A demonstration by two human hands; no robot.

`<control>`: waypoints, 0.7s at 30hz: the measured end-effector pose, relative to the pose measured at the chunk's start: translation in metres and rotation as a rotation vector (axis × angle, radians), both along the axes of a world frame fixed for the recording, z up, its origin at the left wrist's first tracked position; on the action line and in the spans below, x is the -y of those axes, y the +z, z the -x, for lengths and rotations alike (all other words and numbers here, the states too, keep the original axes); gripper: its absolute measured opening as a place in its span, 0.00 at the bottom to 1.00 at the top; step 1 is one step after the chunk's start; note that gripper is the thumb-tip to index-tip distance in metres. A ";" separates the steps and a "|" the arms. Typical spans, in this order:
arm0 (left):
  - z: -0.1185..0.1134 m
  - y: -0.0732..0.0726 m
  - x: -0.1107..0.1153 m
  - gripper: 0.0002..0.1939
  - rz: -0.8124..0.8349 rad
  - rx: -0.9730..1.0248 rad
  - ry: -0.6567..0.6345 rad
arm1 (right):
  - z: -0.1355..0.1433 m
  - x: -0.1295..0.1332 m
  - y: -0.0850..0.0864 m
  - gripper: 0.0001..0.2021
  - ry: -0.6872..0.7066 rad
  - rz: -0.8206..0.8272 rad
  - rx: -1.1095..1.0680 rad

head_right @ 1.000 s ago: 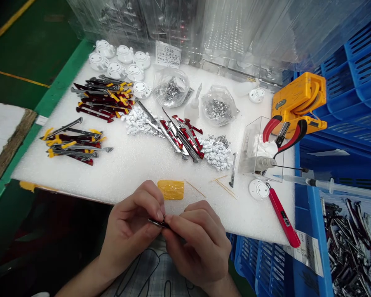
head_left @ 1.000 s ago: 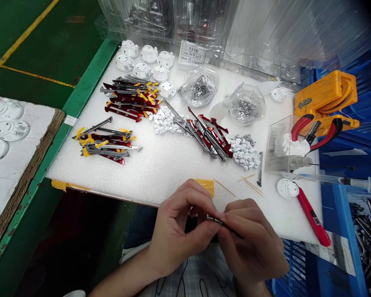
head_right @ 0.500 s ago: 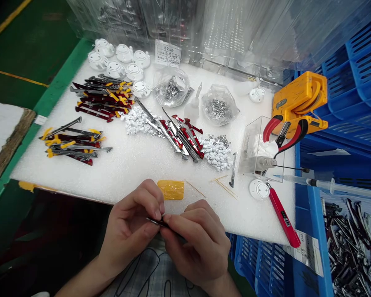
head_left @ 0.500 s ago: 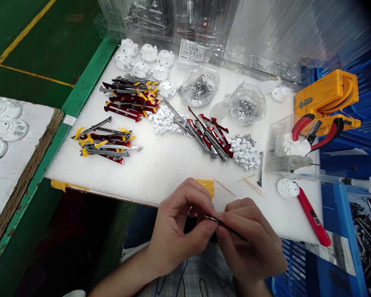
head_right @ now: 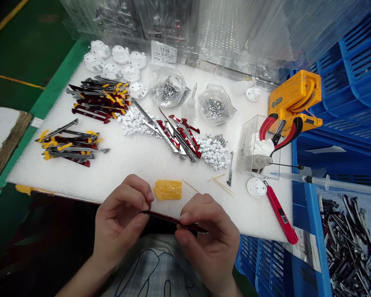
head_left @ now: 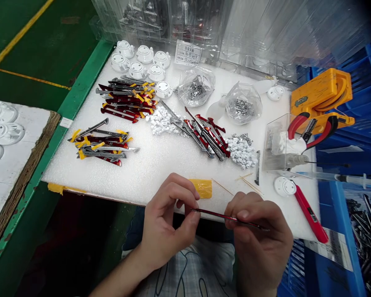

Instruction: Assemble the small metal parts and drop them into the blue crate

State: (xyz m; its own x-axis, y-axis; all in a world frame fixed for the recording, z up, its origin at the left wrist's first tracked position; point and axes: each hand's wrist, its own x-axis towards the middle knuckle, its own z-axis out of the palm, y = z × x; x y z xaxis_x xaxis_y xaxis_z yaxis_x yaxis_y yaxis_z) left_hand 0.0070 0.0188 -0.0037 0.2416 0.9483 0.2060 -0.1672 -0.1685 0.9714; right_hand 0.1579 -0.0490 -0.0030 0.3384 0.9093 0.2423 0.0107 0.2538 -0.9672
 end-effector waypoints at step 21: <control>0.010 -0.007 -0.003 0.12 -0.093 -0.291 -0.092 | 0.006 -0.013 0.009 0.03 -0.076 -0.045 0.152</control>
